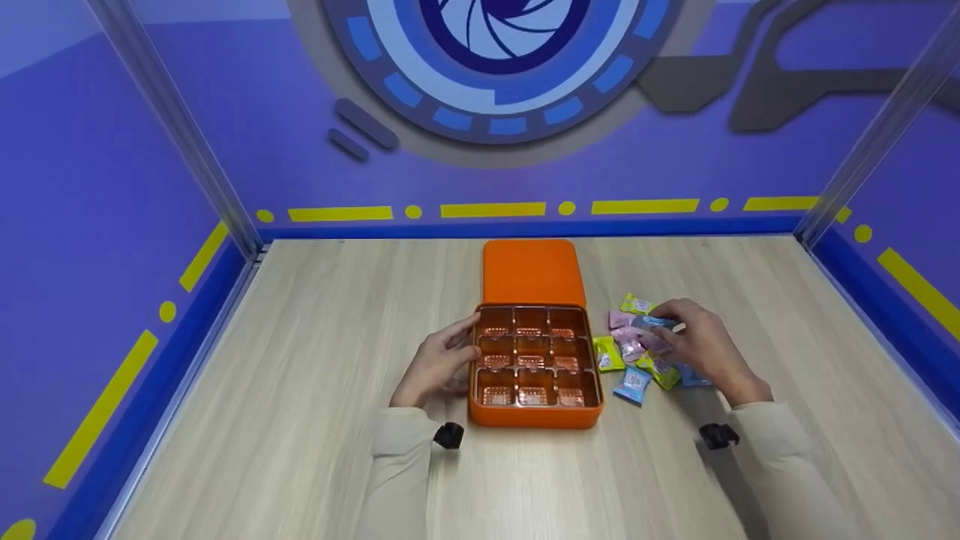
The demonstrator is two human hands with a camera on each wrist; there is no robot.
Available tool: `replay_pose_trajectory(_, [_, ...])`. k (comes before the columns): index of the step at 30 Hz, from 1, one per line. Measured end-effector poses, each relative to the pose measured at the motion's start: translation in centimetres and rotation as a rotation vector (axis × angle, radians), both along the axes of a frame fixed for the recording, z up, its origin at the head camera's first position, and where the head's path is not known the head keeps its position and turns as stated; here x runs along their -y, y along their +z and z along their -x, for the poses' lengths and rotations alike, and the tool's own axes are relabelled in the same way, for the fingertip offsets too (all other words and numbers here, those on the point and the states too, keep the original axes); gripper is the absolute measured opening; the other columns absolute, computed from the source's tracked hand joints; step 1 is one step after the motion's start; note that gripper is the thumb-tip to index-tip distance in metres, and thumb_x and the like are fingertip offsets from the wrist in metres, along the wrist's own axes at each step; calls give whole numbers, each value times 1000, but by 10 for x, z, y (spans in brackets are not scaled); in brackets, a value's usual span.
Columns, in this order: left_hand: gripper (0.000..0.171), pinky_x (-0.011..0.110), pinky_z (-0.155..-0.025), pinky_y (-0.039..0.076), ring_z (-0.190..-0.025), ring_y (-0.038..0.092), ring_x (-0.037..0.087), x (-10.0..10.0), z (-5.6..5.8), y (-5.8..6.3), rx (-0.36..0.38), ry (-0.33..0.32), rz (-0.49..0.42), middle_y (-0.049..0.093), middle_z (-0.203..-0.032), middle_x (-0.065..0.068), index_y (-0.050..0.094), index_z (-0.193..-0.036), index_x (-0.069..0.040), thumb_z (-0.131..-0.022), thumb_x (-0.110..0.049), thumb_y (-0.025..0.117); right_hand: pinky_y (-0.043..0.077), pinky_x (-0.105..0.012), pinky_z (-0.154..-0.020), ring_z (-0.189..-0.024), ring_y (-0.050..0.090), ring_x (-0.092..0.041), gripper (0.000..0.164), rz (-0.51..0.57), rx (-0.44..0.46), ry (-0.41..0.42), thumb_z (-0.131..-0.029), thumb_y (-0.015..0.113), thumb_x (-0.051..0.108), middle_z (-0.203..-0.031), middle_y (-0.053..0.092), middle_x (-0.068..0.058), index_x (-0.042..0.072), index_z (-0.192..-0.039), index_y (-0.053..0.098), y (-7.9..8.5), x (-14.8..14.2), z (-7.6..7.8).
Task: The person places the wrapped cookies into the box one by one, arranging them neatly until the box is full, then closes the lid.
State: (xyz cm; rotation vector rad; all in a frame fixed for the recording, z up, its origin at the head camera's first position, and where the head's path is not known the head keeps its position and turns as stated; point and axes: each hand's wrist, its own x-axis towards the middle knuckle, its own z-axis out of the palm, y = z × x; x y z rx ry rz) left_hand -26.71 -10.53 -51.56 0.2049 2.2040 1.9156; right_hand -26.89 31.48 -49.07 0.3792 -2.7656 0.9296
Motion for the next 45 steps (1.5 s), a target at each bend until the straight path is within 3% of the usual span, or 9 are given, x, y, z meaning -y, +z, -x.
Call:
replay_pose_trajectory(3, [63, 40, -75, 65, -143, 50, 36, 0, 0, -1, -9, -3, -5, 46, -162, 16, 51, -160, -16, -100, -6, 67, 59, -57, -90, -105, 68, -36, 26, 14, -32, 19, -94, 76, -7, -114, 68, -17, -1, -118, 70, 1, 5, -1])
replay_pose_trajectory(6, [62, 44, -98, 58, -146, 47, 35, 0, 0, -1, -22, -2, 0, 46, -162, 17, 52, -159, -15, -99, -6, 67, 59, -56, -91, -106, 68, -35, 26, 19, -41, 26, -94, 76, -7, -114, 69, -17, -1, -118, 70, 4, 12, -2])
replay_pose_trajectory(10, [62, 45, -109, 51, -147, 45, 33, 0, 0, -1, -29, 0, 9, 47, -162, 16, 53, -158, -16, -99, -6, 68, 59, -55, -92, -107, 68, -34, 26, 32, -33, 25, -95, 75, -6, -115, 70, -16, 0, -119, 69, 7, 22, -2])
replay_pose_trajectory(14, [61, 40, -97, 59, -146, 47, 34, 0, -1, -2, -22, 1, 2, 47, -161, 16, 54, -158, -16, -99, -7, 68, 61, -53, -89, -104, 70, -34, 27, 40, -62, 48, -92, 76, -9, -112, 71, -15, 1, -116, 69, 8, 31, -4])
replay_pose_trajectory(16, [62, 40, -83, 64, -142, 52, 35, 0, -1, -2, -11, -2, -3, 47, -162, 16, 53, -159, -16, -99, -8, 67, 61, -52, -87, -102, 70, -34, 27, 38, -90, 71, -91, 77, -10, -110, 71, -15, 0, -115, 69, 8, 35, -5])
replay_pose_trajectory(21, [64, 40, -58, 64, -126, 65, 32, 0, -2, -1, 13, -13, -12, 45, -163, 16, 51, -160, -17, -99, -9, 67, 62, -49, -85, -100, 71, -32, 26, 57, -115, 120, -91, 77, -11, -109, 71, -13, 1, -113, 70, 10, 44, -6])
replay_pose_trajectory(32, [64, 42, -65, 65, -130, 62, 36, 1, -2, 0, 10, -7, -6, 44, -163, 17, 50, -161, -17, -100, -9, 67, 63, -43, -83, -97, 72, -26, 26, 62, -150, 198, -92, 75, -12, -107, 70, -7, 5, -113, 73, 14, 63, -9])
replay_pose_trajectory(39, [66, 40, -62, 64, -123, 67, 33, 1, -2, 0, 13, -6, -15, 46, -163, 17, 49, -162, -17, -99, -10, 68, 63, -43, -88, -100, 72, -24, 26, 92, -122, 245, -93, 75, -11, -110, 71, -5, 6, -113, 72, 17, 79, -12])
replay_pose_trajectory(45, [67, 37, -59, 63, -131, 62, 35, 2, -1, 1, 12, -10, -30, 47, -162, 15, 48, -162, -17, -98, -7, 68, 63, -44, -89, -101, 73, -24, 27, 84, -104, 285, -93, 76, -10, -111, 71, -4, 7, -113, 74, 20, 93, -14])
